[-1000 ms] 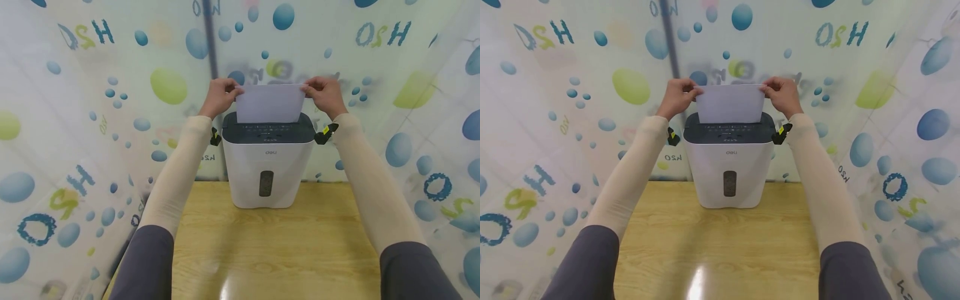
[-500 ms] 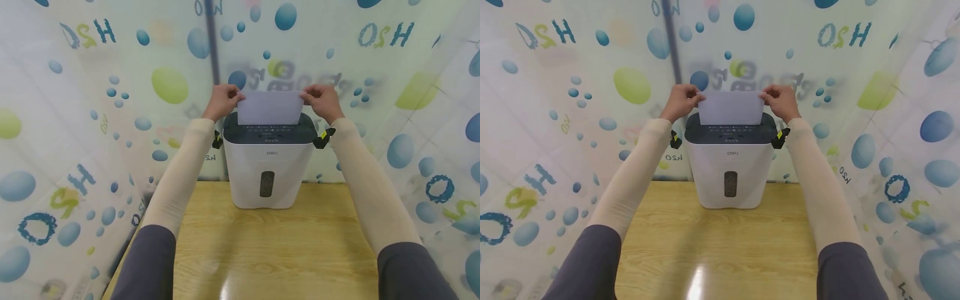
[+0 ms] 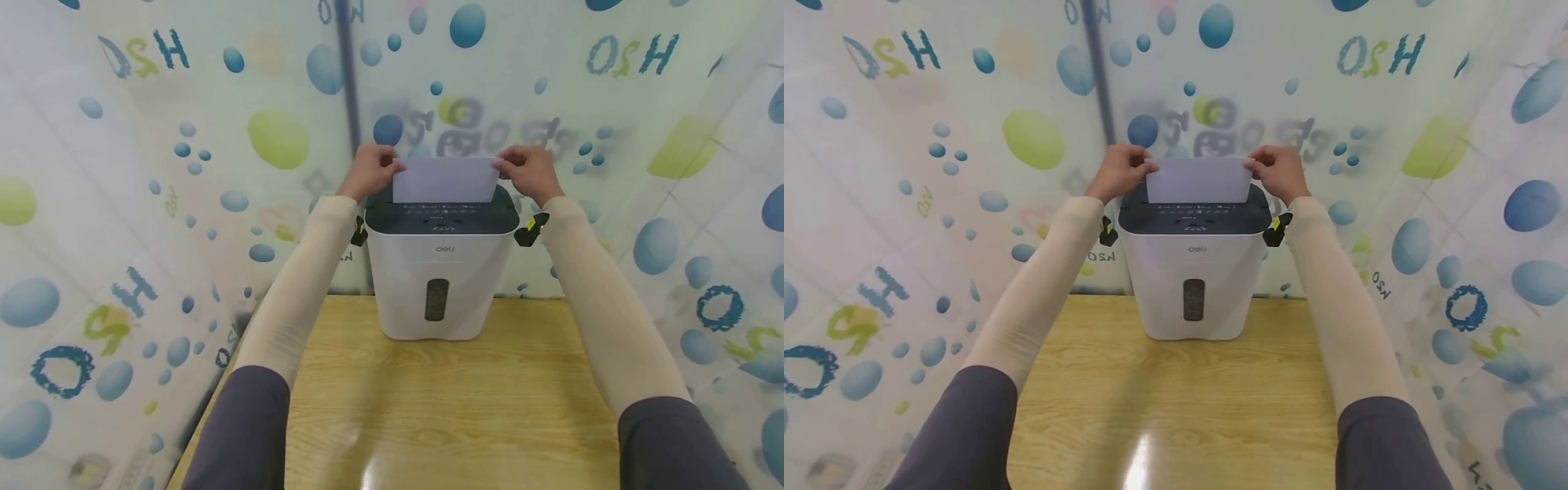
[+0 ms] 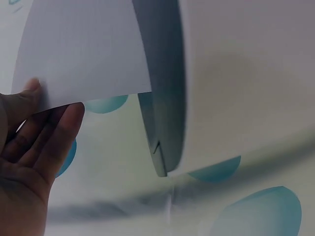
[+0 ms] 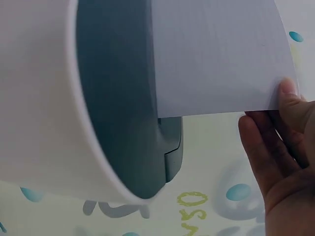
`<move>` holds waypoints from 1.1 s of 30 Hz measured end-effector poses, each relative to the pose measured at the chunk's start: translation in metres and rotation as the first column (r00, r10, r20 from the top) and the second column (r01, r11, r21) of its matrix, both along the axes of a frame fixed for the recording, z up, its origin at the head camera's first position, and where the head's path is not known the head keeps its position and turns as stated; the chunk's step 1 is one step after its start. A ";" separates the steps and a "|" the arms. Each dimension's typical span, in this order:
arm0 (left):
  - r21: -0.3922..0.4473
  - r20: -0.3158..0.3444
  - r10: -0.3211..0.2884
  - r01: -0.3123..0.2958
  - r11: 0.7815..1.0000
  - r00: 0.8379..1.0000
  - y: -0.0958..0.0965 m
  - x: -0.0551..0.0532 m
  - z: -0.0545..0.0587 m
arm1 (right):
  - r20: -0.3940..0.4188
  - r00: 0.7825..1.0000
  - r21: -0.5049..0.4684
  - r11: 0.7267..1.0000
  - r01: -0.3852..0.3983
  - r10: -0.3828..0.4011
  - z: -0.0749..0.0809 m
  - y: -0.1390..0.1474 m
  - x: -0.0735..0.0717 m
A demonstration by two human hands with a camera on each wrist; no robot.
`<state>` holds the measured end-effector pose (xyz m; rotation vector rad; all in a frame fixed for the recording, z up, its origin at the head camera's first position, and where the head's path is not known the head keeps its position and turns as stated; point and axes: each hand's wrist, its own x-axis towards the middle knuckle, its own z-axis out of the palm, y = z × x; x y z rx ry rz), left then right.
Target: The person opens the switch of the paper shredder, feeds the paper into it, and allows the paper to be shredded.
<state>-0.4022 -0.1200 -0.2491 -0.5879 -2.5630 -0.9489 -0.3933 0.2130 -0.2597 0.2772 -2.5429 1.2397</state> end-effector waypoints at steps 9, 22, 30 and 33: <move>-0.036 0.005 0.018 -0.018 0.999 1.000 -0.004 -0.002 -0.007 | 0.037 0.999 0.040 0.999 -0.004 0.002 -0.006 -0.006 0.003; -0.128 0.107 0.028 -0.015 0.992 0.994 -0.005 0.001 -0.015 | 0.071 0.995 0.179 0.981 -0.081 0.069 -0.010 -0.006 0.007; -0.160 0.205 0.053 -0.020 0.987 0.977 -0.006 0.005 -0.013 | 0.189 0.974 0.242 0.956 -0.168 0.123 -0.001 -0.009 0.009; -0.158 0.211 0.058 -0.025 0.987 0.976 -0.007 0.005 -0.011 | 0.214 0.971 0.255 0.953 -0.162 0.108 0.005 -0.013 0.011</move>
